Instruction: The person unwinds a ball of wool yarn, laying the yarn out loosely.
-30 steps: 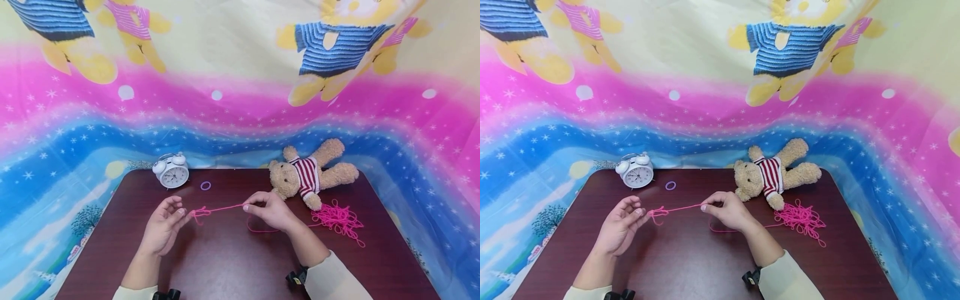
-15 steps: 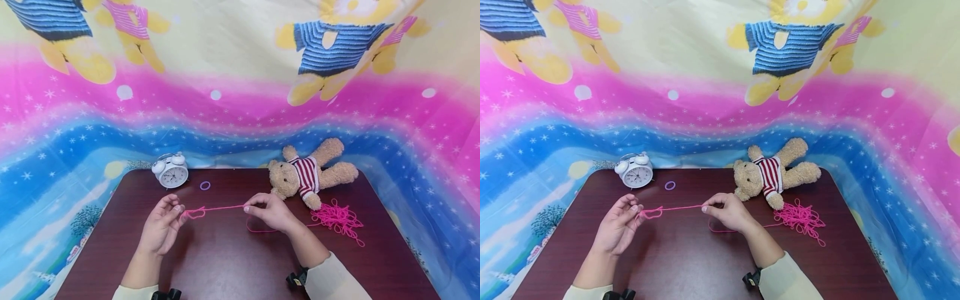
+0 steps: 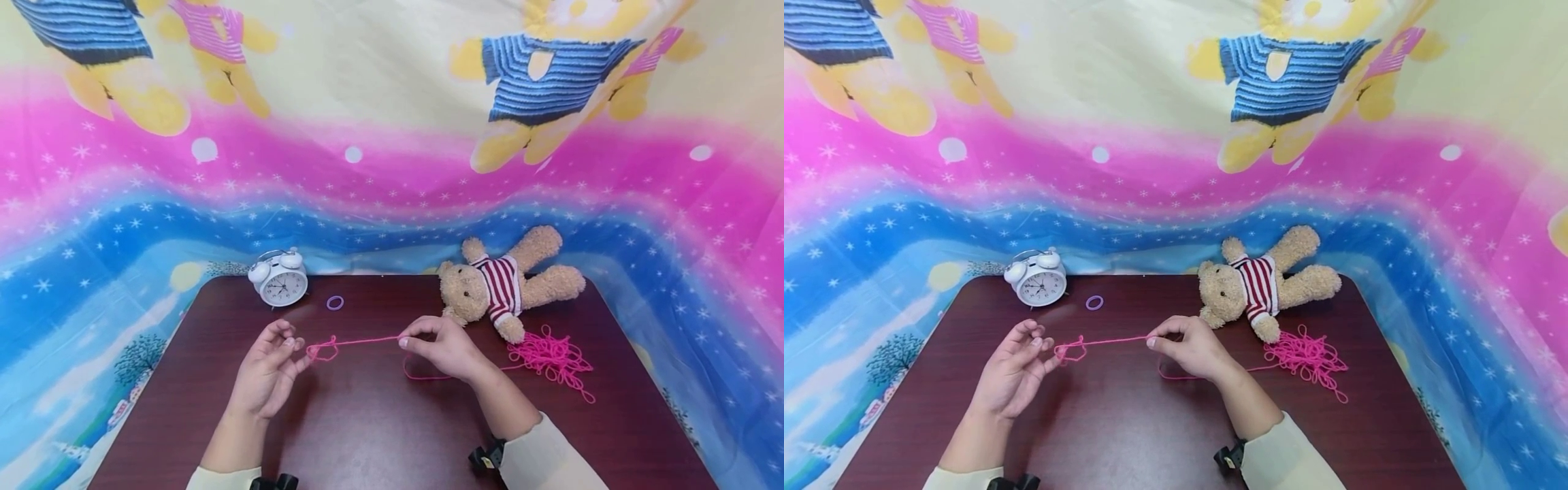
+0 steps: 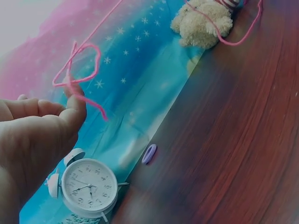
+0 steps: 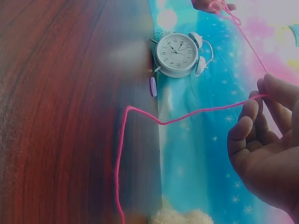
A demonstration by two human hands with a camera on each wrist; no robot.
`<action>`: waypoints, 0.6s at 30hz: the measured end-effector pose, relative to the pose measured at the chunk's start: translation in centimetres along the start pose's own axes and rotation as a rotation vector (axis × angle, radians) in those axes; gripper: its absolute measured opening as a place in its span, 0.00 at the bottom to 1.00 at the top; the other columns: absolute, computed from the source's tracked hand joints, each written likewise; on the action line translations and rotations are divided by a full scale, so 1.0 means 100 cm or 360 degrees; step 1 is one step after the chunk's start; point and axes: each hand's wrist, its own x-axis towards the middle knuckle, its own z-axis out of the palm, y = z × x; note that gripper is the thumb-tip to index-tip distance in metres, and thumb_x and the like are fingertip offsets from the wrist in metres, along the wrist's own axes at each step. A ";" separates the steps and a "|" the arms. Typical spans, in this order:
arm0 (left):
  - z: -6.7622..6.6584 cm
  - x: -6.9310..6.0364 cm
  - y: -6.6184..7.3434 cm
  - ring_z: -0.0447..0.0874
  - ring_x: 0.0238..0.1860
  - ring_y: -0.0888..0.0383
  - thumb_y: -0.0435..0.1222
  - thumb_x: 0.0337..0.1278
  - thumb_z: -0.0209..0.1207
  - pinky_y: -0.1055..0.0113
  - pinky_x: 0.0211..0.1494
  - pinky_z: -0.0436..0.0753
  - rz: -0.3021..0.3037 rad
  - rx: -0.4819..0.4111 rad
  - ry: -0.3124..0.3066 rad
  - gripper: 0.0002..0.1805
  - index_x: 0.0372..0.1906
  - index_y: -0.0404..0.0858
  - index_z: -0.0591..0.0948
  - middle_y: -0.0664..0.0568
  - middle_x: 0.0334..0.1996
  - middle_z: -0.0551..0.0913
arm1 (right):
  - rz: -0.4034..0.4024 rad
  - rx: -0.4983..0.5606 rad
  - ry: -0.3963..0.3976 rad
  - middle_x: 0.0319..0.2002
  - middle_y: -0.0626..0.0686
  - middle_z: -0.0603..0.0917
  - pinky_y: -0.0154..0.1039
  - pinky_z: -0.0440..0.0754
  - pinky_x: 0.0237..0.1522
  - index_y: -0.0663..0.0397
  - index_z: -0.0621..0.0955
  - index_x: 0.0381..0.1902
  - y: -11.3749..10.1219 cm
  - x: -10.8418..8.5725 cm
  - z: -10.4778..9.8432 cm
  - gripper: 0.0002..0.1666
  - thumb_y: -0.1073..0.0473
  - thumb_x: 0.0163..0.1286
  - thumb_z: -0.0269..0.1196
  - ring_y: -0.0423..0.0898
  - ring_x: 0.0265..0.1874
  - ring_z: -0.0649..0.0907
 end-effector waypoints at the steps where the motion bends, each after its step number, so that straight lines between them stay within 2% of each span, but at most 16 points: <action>1: 0.000 0.000 -0.001 0.72 0.45 0.58 0.21 0.78 0.41 0.60 0.55 0.84 0.0003 -0.0030 -0.0011 0.17 0.53 0.44 0.74 0.55 0.45 0.69 | 0.0000 0.0005 -0.0003 0.39 0.42 0.89 0.50 0.82 0.52 0.48 0.91 0.40 0.000 0.000 0.000 0.05 0.56 0.68 0.73 0.43 0.44 0.86; 6: 0.002 0.000 -0.004 0.72 0.46 0.57 0.20 0.78 0.39 0.66 0.53 0.83 0.0027 -0.0178 -0.0008 0.19 0.53 0.44 0.75 0.56 0.44 0.71 | 0.0001 0.0009 -0.0022 0.38 0.43 0.89 0.43 0.83 0.49 0.52 0.91 0.41 0.001 -0.001 0.002 0.08 0.56 0.68 0.73 0.43 0.42 0.86; 9: 0.003 0.000 -0.004 0.72 0.45 0.57 0.20 0.78 0.39 0.69 0.49 0.82 0.0016 -0.0215 -0.0006 0.19 0.54 0.44 0.75 0.55 0.44 0.71 | 0.0001 -0.0003 -0.0021 0.38 0.43 0.89 0.44 0.83 0.49 0.53 0.91 0.41 0.001 -0.001 0.002 0.08 0.56 0.68 0.73 0.43 0.42 0.86; 12: 0.002 0.000 -0.004 0.71 0.44 0.58 0.20 0.78 0.39 0.70 0.46 0.81 -0.0017 -0.0195 -0.0010 0.19 0.54 0.43 0.75 0.54 0.44 0.71 | 0.0002 -0.0012 -0.0017 0.38 0.43 0.89 0.48 0.82 0.50 0.54 0.90 0.42 0.000 -0.002 0.001 0.09 0.55 0.68 0.72 0.43 0.43 0.86; 18: 0.000 0.000 -0.006 0.73 0.43 0.59 0.21 0.79 0.40 0.68 0.47 0.82 -0.0100 -0.0098 -0.0041 0.18 0.53 0.45 0.75 0.55 0.43 0.70 | -0.0006 0.0000 -0.0023 0.38 0.43 0.89 0.51 0.82 0.51 0.51 0.91 0.41 -0.001 -0.001 0.001 0.07 0.55 0.68 0.73 0.43 0.43 0.85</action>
